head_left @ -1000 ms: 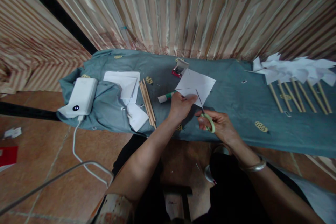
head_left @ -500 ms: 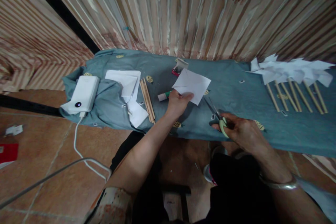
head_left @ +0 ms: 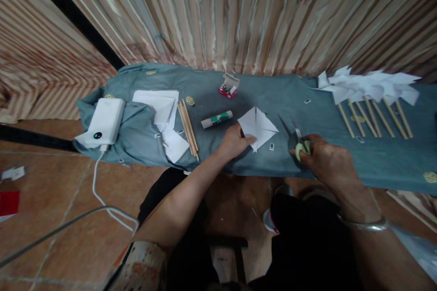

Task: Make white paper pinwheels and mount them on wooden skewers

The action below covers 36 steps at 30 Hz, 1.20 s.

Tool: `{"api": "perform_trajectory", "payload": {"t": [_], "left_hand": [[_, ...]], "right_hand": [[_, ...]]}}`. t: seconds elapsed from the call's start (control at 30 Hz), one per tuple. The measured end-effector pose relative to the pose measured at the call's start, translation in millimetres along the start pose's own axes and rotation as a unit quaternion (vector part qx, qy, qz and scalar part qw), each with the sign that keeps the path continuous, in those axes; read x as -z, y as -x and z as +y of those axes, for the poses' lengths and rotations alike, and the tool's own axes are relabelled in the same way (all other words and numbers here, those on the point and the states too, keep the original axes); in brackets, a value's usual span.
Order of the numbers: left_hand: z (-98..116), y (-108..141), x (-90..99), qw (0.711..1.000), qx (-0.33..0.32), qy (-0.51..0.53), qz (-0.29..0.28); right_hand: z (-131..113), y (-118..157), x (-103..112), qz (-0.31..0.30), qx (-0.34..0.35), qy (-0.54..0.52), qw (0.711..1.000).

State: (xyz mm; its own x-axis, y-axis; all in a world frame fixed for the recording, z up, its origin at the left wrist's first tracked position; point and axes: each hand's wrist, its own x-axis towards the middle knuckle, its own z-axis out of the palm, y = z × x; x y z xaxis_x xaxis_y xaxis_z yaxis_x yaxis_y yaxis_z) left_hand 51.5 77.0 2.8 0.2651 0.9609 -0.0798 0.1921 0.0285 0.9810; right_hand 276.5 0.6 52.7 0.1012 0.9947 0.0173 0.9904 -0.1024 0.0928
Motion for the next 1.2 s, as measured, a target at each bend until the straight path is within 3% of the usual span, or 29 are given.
{"api": "perform_trajectory", "payload": {"t": [0.2,0.33,0.47,0.57,0.67,0.8,0.9,0.97,1.03,1.1,1.2], "left_hand": [[8,4,12.9,0.998,-0.053,-0.044,0.014],[18,7,39.1,0.983,-0.098,-0.112,0.11],[19,8,70.3,0.942,-0.143,-0.262,0.156],[14,11,86.9,0.903,-0.13,-0.385,0.138],[11,14,96.7,0.886,-0.099,-0.443,0.1],[8,12,104.2,0.894,-0.085,-0.427,0.104],[6,9,100.0,0.942,-0.098,-0.291,0.136],[8,9,88.9,0.979,-0.096,-0.134,0.12],[11,11,72.7,0.996,-0.07,0.024,0.052],[16,16,55.7,0.99,-0.04,0.135,-0.015],[23,23,37.4,0.971,0.007,0.221,-0.091]], "right_hand": [[6,-2,-12,0.045,0.034,-0.031,0.998],[5,-1,-10,0.051,0.049,-0.03,0.997],[2,1,-4,0.034,0.049,-0.025,0.998],[-2,2,-2,0.059,0.049,-0.03,0.997],[-8,0,1,0.098,0.053,-0.068,0.991],[-19,-2,7,0.119,0.058,-0.16,0.978],[-33,-2,12,0.117,0.056,-0.263,0.956],[-48,-1,13,0.09,0.029,-0.389,0.917],[-64,-1,13,0.03,-0.011,-0.553,0.833],[-79,-2,12,-0.04,-0.038,-0.682,0.729],[-93,-6,11,-0.101,-0.087,-0.77,0.624]]}}
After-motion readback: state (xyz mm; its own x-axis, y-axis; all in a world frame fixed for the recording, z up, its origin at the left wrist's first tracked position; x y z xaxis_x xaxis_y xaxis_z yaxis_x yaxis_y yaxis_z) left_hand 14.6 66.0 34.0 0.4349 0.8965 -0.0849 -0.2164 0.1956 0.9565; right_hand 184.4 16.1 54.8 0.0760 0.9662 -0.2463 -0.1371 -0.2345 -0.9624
